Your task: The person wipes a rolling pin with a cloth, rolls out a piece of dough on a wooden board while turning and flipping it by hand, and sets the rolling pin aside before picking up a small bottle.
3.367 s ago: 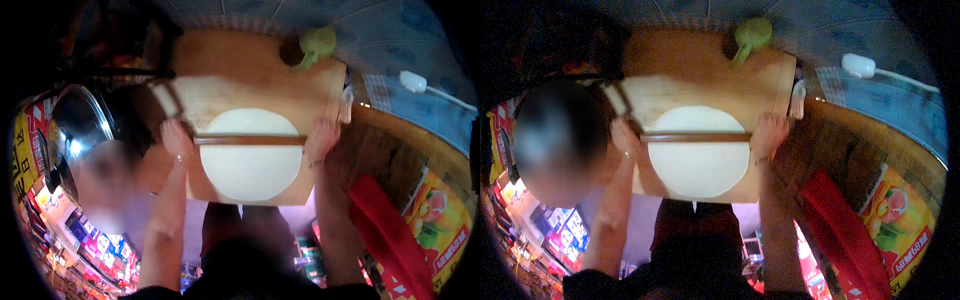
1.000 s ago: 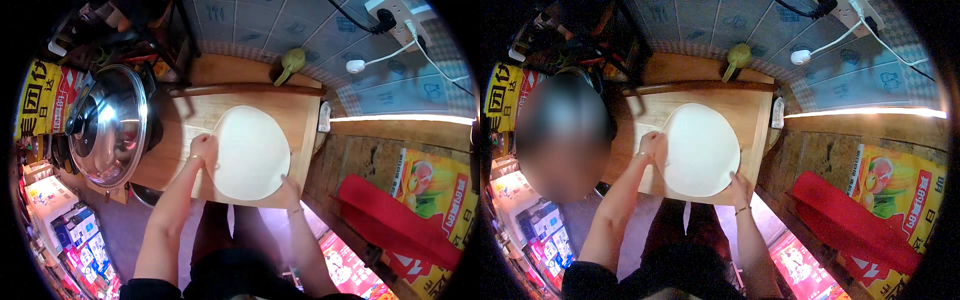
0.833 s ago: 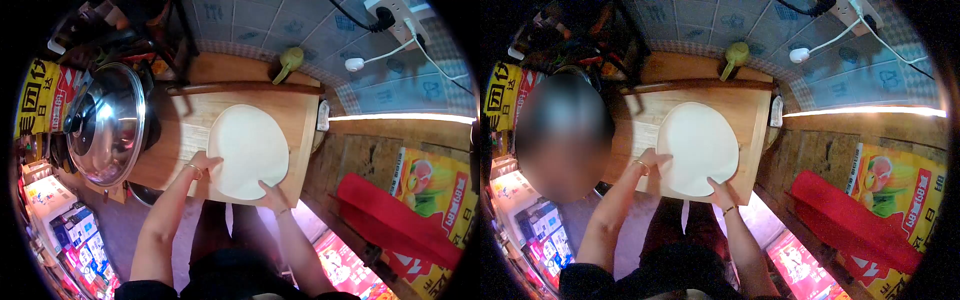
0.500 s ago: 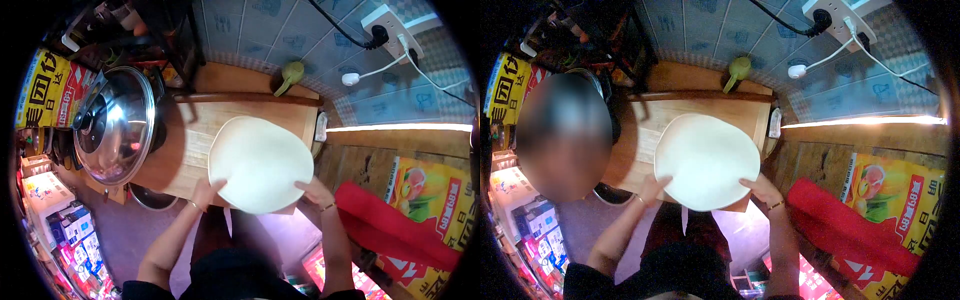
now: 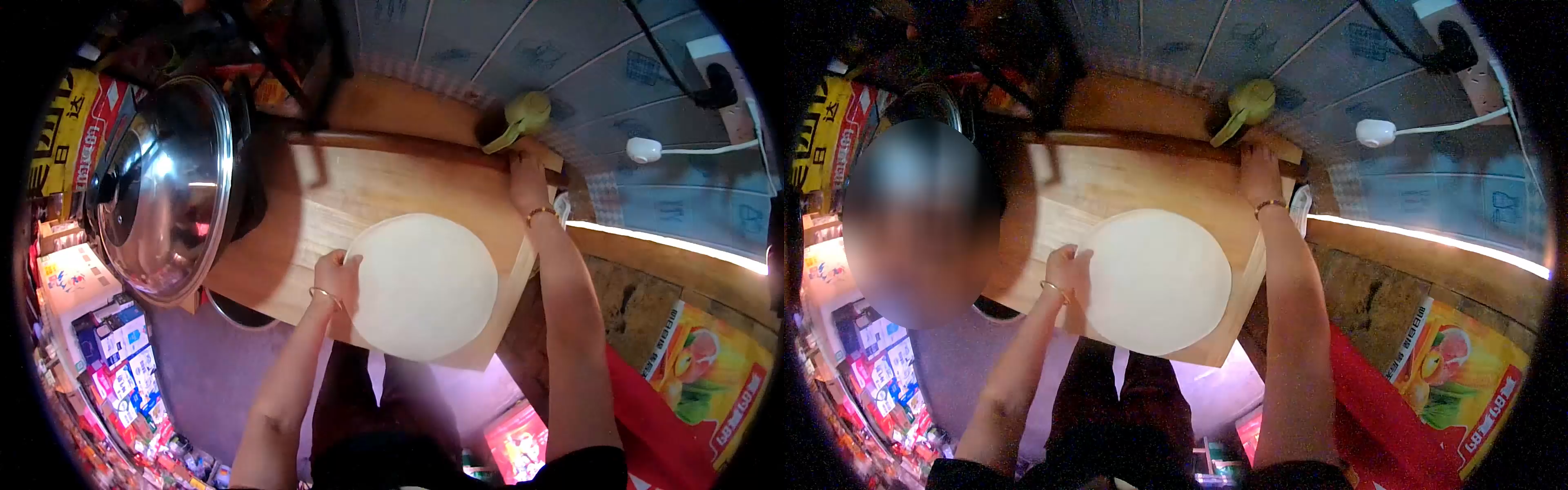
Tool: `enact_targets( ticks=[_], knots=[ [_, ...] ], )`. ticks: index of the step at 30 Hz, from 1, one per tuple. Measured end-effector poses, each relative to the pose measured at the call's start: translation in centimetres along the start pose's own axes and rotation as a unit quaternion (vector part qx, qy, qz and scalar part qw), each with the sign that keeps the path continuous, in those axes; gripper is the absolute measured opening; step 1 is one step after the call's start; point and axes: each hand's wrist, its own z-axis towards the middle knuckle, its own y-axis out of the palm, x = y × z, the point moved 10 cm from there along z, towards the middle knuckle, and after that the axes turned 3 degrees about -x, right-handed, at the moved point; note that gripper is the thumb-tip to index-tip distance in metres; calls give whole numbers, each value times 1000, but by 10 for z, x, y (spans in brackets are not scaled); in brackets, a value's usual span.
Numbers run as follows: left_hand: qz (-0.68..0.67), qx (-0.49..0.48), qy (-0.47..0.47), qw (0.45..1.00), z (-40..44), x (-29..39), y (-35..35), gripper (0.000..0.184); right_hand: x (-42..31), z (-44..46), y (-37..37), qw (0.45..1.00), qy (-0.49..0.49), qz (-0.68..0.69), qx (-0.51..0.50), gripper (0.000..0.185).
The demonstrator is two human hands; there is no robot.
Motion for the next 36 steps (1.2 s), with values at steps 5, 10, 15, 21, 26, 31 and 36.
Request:
enact_targets(
  ticks=[5, 10, 15, 21, 26, 31, 36],
  knots=[
    [221, 276, 507, 786, -92, 115, -30, 25, -36, -72, -12, 981, -126, 144, 22, 42],
    [281, 280, 374, 838, -97, 38, -42, 28, -84, -194, -9, 972, -146, 148, -106, 43],
    [372, 328, 218, 841, -125, -65, -47, 19, -73, -266, 3, 966, 134, 221, 27, 38],
    [429, 314, 187, 826, -46, 26, -68, 21, -51, -171, 0, 980, 45, 180, 78, 43],
    [392, 413, 166, 805, -69, -7, -71, 27, -57, -203, -3, 973, 135, 152, 106, 41],
    [397, 356, 256, 807, -60, -2, -62, 28, -53, -200, 1, 984, 124, 109, 71, 35],
    [254, 367, 150, 882, -15, 37, -93, 29, -46, -143, -29, 958, 96, 122, 242, 29]
  ],
)
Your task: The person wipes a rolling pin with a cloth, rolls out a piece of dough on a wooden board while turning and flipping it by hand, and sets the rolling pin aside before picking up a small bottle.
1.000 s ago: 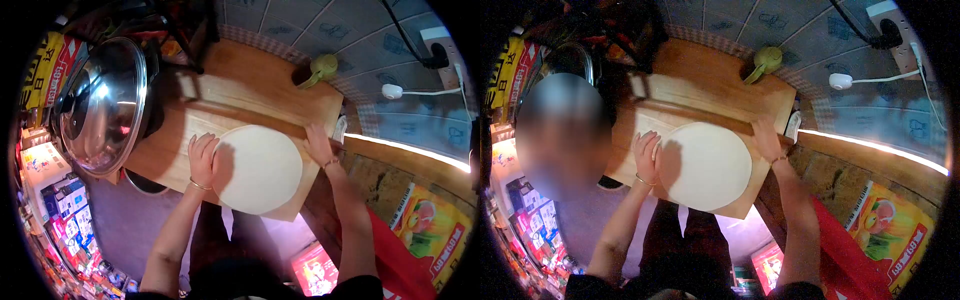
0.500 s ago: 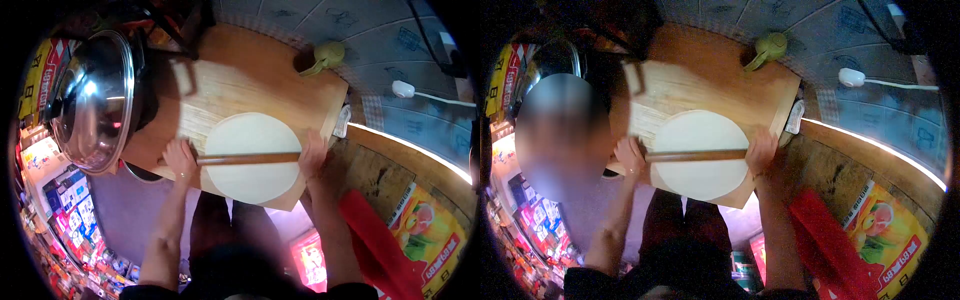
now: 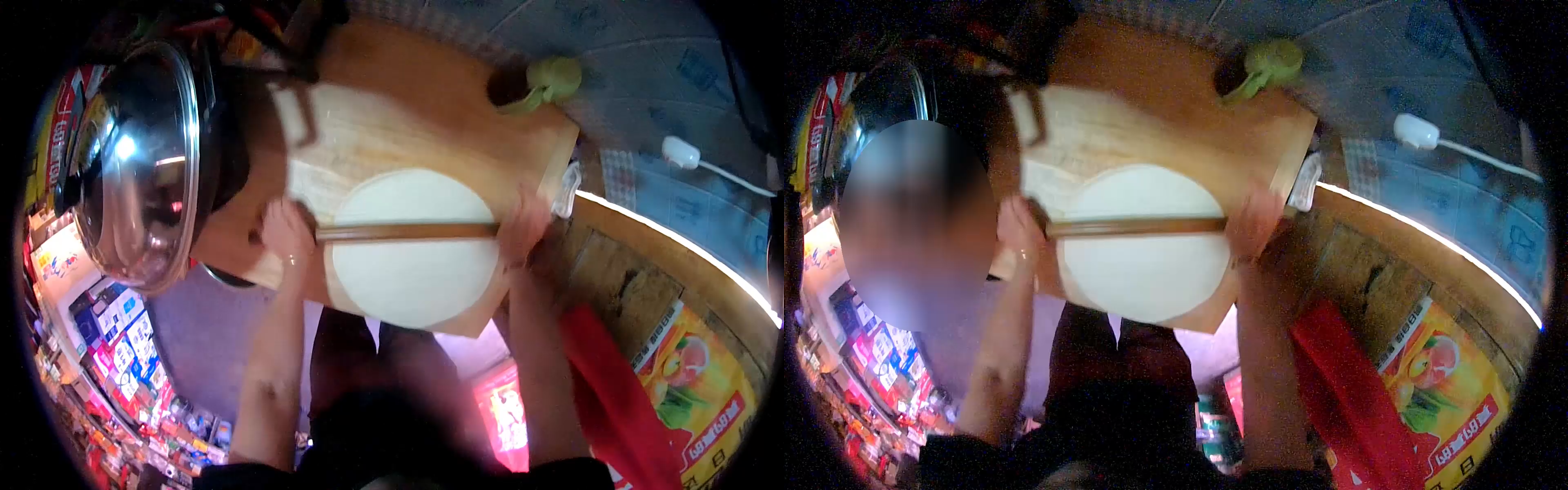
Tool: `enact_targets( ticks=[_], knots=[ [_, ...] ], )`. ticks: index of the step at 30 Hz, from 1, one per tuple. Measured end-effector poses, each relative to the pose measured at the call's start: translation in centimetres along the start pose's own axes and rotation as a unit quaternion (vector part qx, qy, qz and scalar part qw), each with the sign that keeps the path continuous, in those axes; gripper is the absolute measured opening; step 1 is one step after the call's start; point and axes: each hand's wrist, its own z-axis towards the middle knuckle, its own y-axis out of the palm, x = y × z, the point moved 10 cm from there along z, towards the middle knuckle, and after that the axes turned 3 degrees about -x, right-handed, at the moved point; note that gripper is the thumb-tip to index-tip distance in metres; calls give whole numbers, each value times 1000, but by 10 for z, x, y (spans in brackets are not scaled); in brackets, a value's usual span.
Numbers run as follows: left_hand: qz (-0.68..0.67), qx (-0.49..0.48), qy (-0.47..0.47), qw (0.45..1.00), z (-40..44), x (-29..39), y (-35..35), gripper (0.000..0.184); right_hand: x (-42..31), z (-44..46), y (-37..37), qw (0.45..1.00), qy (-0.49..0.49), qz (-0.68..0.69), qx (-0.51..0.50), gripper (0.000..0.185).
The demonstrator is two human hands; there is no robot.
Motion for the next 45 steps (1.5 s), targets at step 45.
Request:
enact_targets(
  ticks=[45],
  knots=[
    [-58, 10, 60, 997, 103, 61, 22, 32, 50, 88, 117, 905, 255, -26, -338, 29]
  ],
)
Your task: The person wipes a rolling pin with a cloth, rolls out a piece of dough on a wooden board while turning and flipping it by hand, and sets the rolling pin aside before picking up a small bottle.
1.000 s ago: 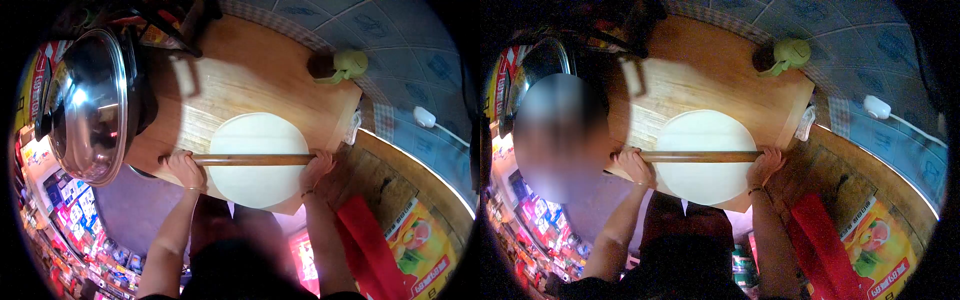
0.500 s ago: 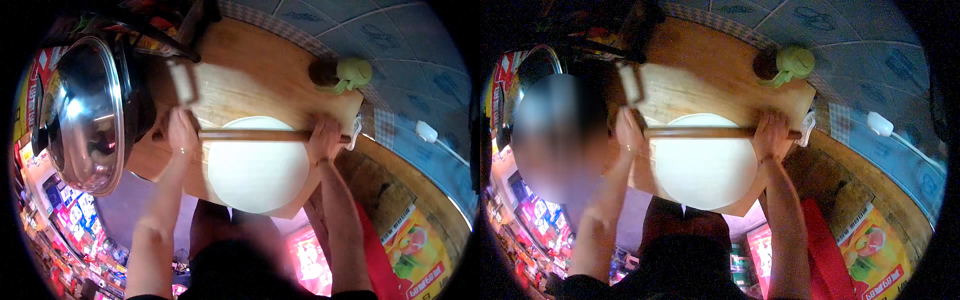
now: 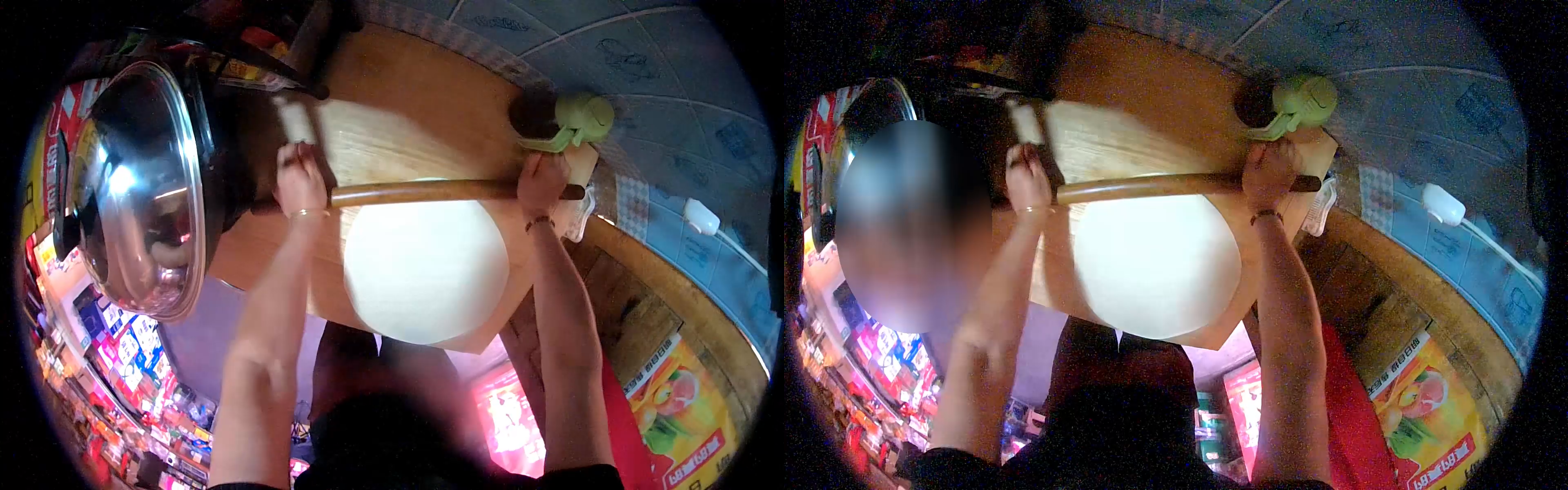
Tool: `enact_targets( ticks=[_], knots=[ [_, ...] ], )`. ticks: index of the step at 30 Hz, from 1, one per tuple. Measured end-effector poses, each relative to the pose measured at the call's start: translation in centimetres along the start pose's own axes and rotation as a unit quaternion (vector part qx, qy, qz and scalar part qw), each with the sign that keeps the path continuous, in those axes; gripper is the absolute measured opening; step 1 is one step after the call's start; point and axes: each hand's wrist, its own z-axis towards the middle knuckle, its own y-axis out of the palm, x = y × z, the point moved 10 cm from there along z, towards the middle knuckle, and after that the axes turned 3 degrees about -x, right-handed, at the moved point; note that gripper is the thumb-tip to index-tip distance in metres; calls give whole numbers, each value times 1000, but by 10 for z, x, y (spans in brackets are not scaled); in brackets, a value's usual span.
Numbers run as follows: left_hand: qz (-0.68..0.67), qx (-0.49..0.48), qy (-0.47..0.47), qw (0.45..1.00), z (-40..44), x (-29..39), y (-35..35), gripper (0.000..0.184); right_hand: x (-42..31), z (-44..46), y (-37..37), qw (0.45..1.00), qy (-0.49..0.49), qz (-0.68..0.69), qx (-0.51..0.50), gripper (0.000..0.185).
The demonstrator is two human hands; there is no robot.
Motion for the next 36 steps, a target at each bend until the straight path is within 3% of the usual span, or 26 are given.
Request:
enact_targets(
  ticks=[1, 2, 4, 6, 7, 8, 9, 10, 12, 14, 16, 17, 18, 20, 22, 24, 26, 28, 30, 32, 34, 35, 36],
  knots=[
    [10, 46, -29, 998, -20, -18, -2, 32, -4, -12, -10, 985, -93, -7, 145, 28],
    [70, 32, -111, 991, -44, -23, -5, 32, -6, -41, -25, 941, -179, -19, 285, 28],
    [206, 61, 38, 976, -101, -11, -10, 29, 0, -89, -28, 941, -212, -61, 258, 30],
    [182, 17, 61, 981, -103, -6, -10, 30, 5, -106, -26, 954, -205, -26, 219, 31],
    [188, 22, 38, 981, -89, -11, -4, 29, 0, -88, -19, 952, -198, -105, 207, 28],
    [192, 24, 15, 981, -63, -7, 1, 29, -12, -71, -27, 953, -203, -82, 208, 28],
    [76, -19, -29, 997, -36, -6, 5, 28, -24, -54, -36, 954, -207, -60, 208, 27],
    [92, -13, -33, 995, -17, -1, 6, 28, -25, -32, -35, 965, -177, -52, 185, 27],
    [67, 8, -27, 997, 7, 8, 5, 30, -30, 3, -30, 974, -149, -41, 168, 28],
    [34, 37, -8, 999, 10, 10, 2, 30, -27, 3, -43, 950, -183, 78, 240, 31],
    [-13, 61, 27, 998, 16, 6, -1, 32, -36, -7, -59, 947, -192, 134, 220, 35],
    [-107, 49, 5, 993, 16, -12, 3, 29, -38, -15, -46, 945, -229, 81, 218, 41],
    [-110, 59, 15, 992, 12, -9, -2, 29, -44, -33, -55, 942, -230, 87, 230, 41],
    [-153, 233, 24, 960, -43, -8, -48, 24, -94, -88, -23, 915, -384, -100, 71, 43],
    [-338, 125, -123, 925, -93, -22, -36, 19, -102, -80, -19, 923, -361, -105, 84, 48],
    [-362, 22, -139, 921, -131, -37, -4, 21, -102, -73, -16, 930, -338, -109, 91, 53],
    [-338, -24, -156, 928, -147, -56, 20, 25, -91, -73, -30, 948, -297, -3, 117, 59],
    [-321, -73, -176, 928, -150, -53, 29, 29, -42, -97, -35, 960, -217, 117, 135, 53],
    [-302, -191, -255, 898, -145, -41, 45, 34, 35, -124, -5, 943, -138, 247, 176, 39],
    [-249, -230, -215, 916, -133, -23, 43, 30, 111, -146, 63, 956, 49, 289, -5, 27],
    [10, -214, -51, 975, -123, -3, 40, 26, 90, -183, 42, 893, 20, 438, -98, 23],
    [7, -212, -47, 976, -126, -2, 38, 26, 88, -192, 40, 894, 19, 439, -93, 23],
    [-111, -204, -83, 969, -131, -6, 35, 27, 90, -198, 44, 879, 27, 467, -88, 22]
  ],
)
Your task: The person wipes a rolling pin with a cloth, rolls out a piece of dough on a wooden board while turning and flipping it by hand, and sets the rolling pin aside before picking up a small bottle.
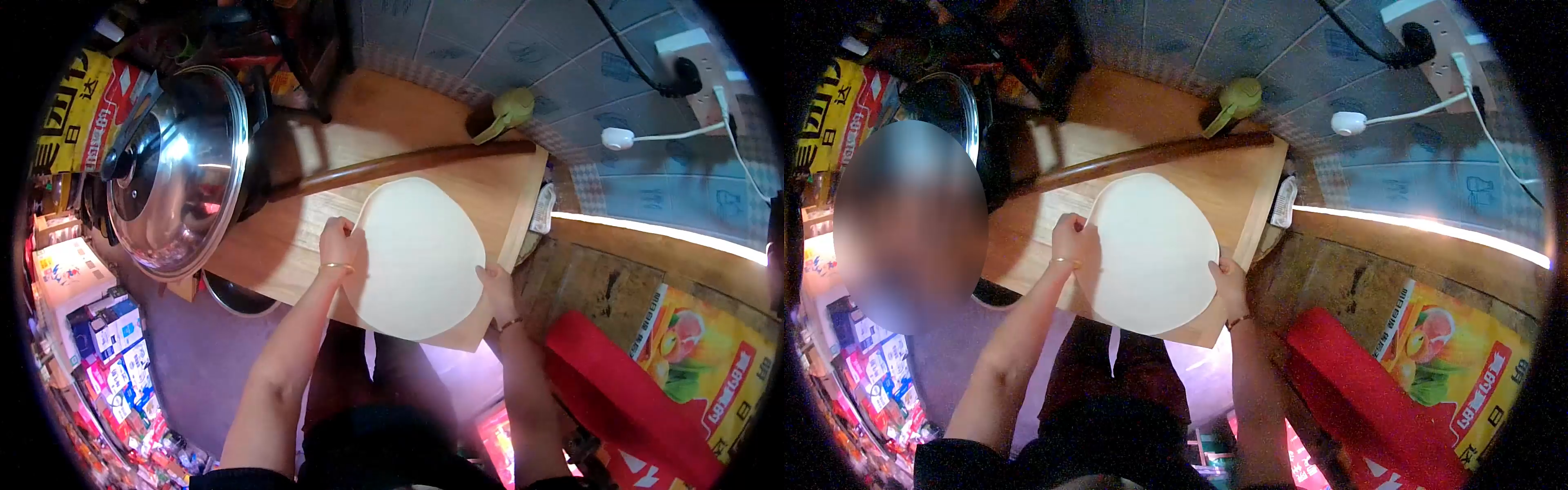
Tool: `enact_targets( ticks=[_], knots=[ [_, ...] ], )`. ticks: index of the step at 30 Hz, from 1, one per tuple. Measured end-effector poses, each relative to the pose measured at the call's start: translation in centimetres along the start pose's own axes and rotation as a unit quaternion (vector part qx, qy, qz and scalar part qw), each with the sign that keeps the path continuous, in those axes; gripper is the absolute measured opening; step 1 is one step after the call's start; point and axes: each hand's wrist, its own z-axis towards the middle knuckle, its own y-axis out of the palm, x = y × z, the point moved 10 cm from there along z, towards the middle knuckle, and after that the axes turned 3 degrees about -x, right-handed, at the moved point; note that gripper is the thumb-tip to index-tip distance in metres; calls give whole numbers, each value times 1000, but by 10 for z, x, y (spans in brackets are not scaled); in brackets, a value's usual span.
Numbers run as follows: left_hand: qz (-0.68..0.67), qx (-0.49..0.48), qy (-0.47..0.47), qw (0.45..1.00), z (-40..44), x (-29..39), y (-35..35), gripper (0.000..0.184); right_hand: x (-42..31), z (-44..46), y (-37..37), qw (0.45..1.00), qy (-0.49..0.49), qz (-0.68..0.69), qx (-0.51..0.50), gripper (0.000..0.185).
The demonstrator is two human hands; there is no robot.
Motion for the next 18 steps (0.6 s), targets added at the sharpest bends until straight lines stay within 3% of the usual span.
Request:
enact_targets(
  ticks=[1, 2, 4, 6, 7, 8, 9, 10, 12, 14, 16, 18],
  knots=[
    [-121, -2, -12, 993, -7, -6, -1, 28, 5, -7, 0, 999, 5, 33, 5, 22],
    [-121, -3, -9, 993, -15, -3, -8, 28, 19, -14, -2, 999, 3, 34, 8, 22],
    [-54, -91, -82, 991, -32, -8, -8, 29, 89, -29, 14, 973, 153, 159, -65, 24],
    [-133, -134, -106, 976, -34, -43, 16, 29, 127, -69, 56, 926, 233, 286, -79, 38],
    [-90, -162, -86, 979, -35, -50, 30, 29, 122, -73, 68, 927, 231, 285, -78, 38],
    [-47, -189, -64, 979, -36, -50, 39, 29, 102, -72, 78, 943, 165, 272, -101, 43],
    [-44, -242, -87, 965, -41, -40, 42, 32, 77, -75, 81, 953, 99, 258, -123, 49],
    [-45, -241, -86, 966, -40, -28, 34, 32, 64, -72, 75, 954, 98, 257, -124, 49],
    [-55, -312, -91, 944, -49, -1, 30, 31, -4, -60, 67, 963, 60, 142, -223, 52],
    [-86, -310, -94, 942, -71, 39, -3, 27, -87, -64, 41, 958, -24, 117, -260, 50],
    [-283, -252, -81, 922, -86, 43, -21, 24, -112, -68, 11, 956, -27, 108, -271, 51],
    [-248, -253, -42, 934, -112, 35, -27, 23, -99, -67, -14, 957, -36, 68, -281, 46]
  ],
)
